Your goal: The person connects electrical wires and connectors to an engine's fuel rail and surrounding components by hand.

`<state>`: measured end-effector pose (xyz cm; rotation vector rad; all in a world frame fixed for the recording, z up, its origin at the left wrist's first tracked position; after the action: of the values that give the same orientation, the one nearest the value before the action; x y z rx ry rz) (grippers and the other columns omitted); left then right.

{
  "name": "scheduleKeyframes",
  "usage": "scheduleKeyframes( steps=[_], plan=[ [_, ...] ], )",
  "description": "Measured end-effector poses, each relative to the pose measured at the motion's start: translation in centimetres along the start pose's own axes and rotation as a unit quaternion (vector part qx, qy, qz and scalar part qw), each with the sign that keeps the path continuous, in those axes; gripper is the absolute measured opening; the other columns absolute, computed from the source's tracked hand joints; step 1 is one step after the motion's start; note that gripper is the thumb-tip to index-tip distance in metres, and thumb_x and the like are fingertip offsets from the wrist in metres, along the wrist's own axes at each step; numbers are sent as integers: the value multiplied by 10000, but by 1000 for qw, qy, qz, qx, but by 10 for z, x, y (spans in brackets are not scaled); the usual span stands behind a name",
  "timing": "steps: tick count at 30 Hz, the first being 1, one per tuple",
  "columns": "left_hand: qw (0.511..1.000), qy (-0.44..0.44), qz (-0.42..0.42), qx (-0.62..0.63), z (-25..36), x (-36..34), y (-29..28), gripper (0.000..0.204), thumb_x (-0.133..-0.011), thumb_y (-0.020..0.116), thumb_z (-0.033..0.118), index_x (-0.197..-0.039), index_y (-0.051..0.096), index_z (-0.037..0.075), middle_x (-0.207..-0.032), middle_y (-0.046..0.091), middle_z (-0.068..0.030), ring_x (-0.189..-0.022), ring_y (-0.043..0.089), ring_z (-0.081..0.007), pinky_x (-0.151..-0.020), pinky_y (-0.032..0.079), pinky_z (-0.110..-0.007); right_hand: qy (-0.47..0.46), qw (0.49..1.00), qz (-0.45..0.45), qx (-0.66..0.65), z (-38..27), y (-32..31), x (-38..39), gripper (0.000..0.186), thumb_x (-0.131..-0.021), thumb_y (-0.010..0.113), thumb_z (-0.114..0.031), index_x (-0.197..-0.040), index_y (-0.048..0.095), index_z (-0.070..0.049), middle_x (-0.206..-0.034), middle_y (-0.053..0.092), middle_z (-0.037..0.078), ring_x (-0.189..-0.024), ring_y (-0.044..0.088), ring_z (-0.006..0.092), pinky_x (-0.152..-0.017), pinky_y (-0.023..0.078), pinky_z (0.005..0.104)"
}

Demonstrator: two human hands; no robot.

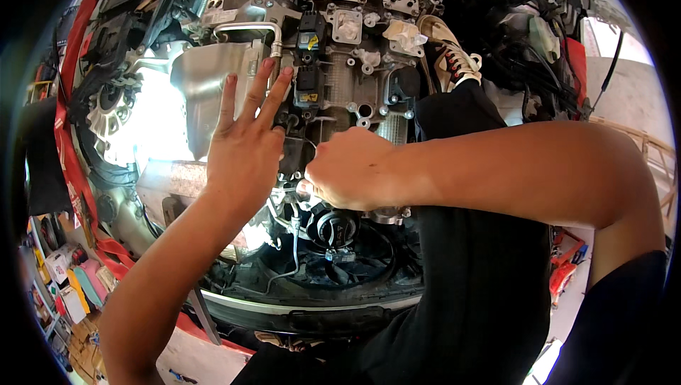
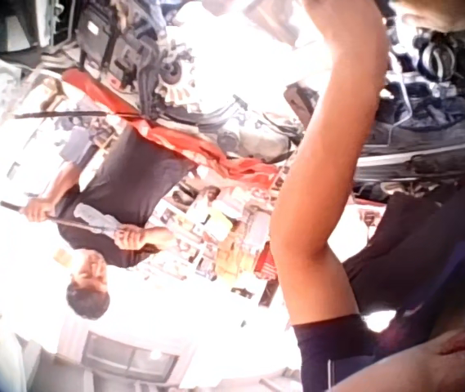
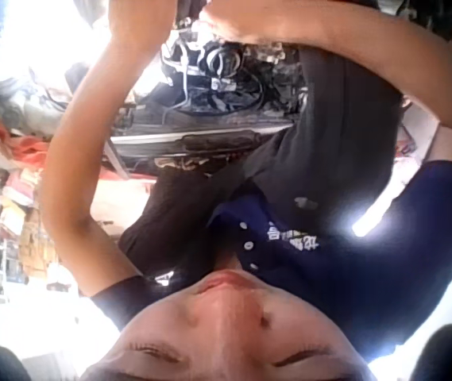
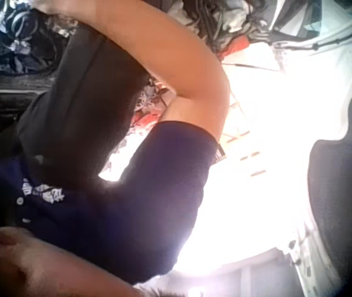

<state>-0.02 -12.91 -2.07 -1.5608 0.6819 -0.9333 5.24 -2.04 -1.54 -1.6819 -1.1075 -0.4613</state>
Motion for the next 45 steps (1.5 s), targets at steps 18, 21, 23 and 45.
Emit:
scheduleKeyframes(
  steps=[18, 21, 23, 45],
  plan=[
    [996, 77, 15, -51, 4, 3, 7, 189, -847, 617, 176, -660, 648, 178, -1606, 224, -14, -1510, 36, -206, -1206, -105, -505, -249, 931, 58, 262, -14, 22, -5, 109, -792, 587, -144, -759, 681, -99, -733, 667, 67, -754, 667, 228, -792, 498, 375],
    [995, 77, 15, -61, 6, 4, 8, 184, -847, 608, 167, -668, 652, 173, -1604, 231, -18, -1510, 45, -205, -1208, -95, -502, -229, 926, -10, 300, -11, 11, -4, 134, -838, 580, -111, -800, 707, -97, -758, 689, 48, -788, 663, 219, -867, 475, 357],
    [994, 78, 21, -68, 8, 5, 9, 181, -847, 604, 162, -673, 655, 168, -1603, 236, -20, -1510, 50, -203, -1210, -88, -499, -208, 944, 38, 253, -1, 0, -7, 115, -837, 588, -116, -823, 703, -113, -727, 673, 51, -742, 626, 228, -900, 434, 362],
    [996, 53, 28, -71, 8, 8, 12, 152, -856, 579, 147, -758, 690, 113, -1590, 266, -21, -1508, 63, -207, -1212, -72, -501, -182, 968, -6, 173, 27, 6, -5, 247, -715, 613, 0, -884, 739, -130, -718, 671, 88, -705, 652, 266, -945, 382, 447]
  ],
)
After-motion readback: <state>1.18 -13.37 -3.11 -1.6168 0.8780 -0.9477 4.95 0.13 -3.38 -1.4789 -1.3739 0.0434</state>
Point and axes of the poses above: each hand's wrist, its own x-axis away from the middle knuckle, its own y-axis out of the palm, z = x × y, the point moved 4 cm from there along -x, towards the middle knuckle
